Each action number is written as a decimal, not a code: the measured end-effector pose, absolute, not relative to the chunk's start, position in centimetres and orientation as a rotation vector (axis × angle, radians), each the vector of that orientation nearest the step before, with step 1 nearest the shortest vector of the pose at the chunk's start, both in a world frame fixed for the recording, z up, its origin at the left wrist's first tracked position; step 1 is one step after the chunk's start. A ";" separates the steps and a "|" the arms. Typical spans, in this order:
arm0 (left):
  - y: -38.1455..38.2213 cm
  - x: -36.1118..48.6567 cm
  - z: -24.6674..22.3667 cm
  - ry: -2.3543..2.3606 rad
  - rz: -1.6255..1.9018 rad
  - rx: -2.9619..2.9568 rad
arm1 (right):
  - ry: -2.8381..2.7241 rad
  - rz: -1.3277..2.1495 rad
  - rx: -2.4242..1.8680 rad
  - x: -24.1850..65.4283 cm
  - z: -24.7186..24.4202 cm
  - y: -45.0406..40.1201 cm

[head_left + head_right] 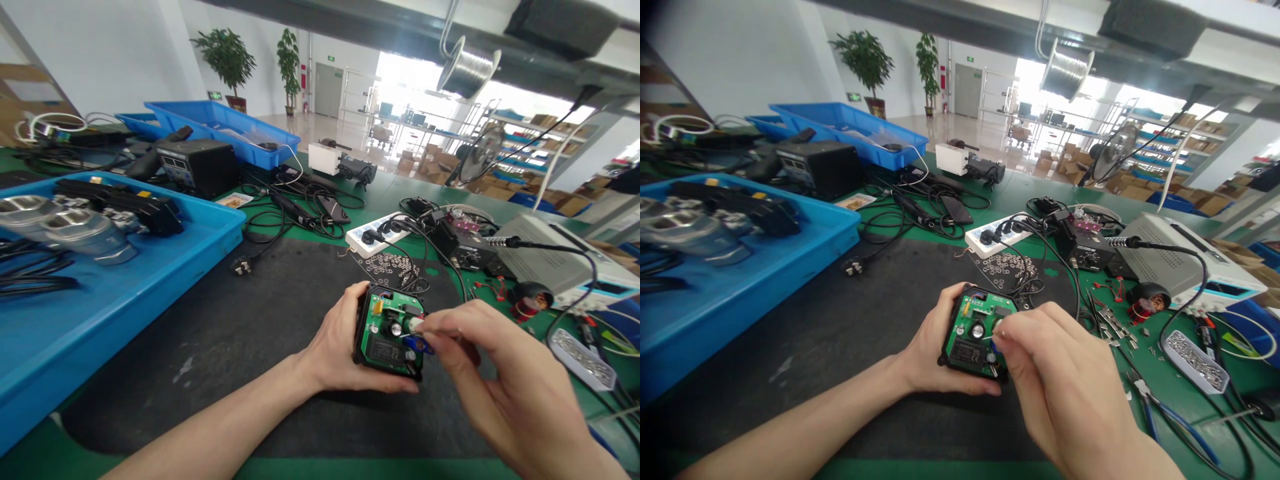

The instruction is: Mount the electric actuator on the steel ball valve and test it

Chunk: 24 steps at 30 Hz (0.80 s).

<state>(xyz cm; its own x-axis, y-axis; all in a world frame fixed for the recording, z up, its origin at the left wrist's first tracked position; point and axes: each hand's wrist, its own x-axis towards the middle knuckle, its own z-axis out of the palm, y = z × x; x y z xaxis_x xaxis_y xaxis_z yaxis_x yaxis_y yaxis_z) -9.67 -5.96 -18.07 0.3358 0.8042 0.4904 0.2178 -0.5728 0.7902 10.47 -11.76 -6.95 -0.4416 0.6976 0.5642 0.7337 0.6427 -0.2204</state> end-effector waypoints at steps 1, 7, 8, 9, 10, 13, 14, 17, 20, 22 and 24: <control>-5.9 -9.7 -18.1 0.884 1.233 1.991 | -2.248 -0.086 -1.078 10.5 -7.0 -11.9; -5.9 -9.6 -18.1 0.860 1.228 1.980 | -2.278 -0.095 -1.015 10.7 -7.3 -12.1; -5.9 -9.6 -18.1 0.855 1.228 1.978 | -2.274 -0.078 -1.001 10.8 -7.4 -12.1; -5.9 -9.6 -18.1 0.850 1.229 1.978 | -2.270 -0.061 -0.981 10.8 -7.5 -12.1; -5.9 -9.6 -18.1 0.848 1.231 1.977 | -2.268 -0.046 -0.960 10.9 -7.7 -12.1; -5.9 -9.6 -18.2 0.869 1.228 1.974 | -2.295 -0.058 -0.885 11.3 -7.9 -12.1; -6.0 -9.6 -18.2 0.877 1.226 1.973 | -2.311 -0.072 -0.857 11.4 -8.0 -12.2; -6.0 -9.7 -18.1 0.882 1.225 1.977 | -2.350 -0.113 -0.788 11.8 -8.0 -12.6; -6.0 -9.7 -18.1 0.871 1.236 1.985 | -2.386 -0.234 -0.781 11.8 -7.7 -13.0; -6.0 -9.7 -18.1 0.877 1.234 1.989 | -2.404 -0.351 -0.791 11.5 -7.4 -13.1; -6.0 -9.7 -18.2 0.890 1.229 1.994 | -2.412 -0.433 -0.796 11.3 -7.3 -13.1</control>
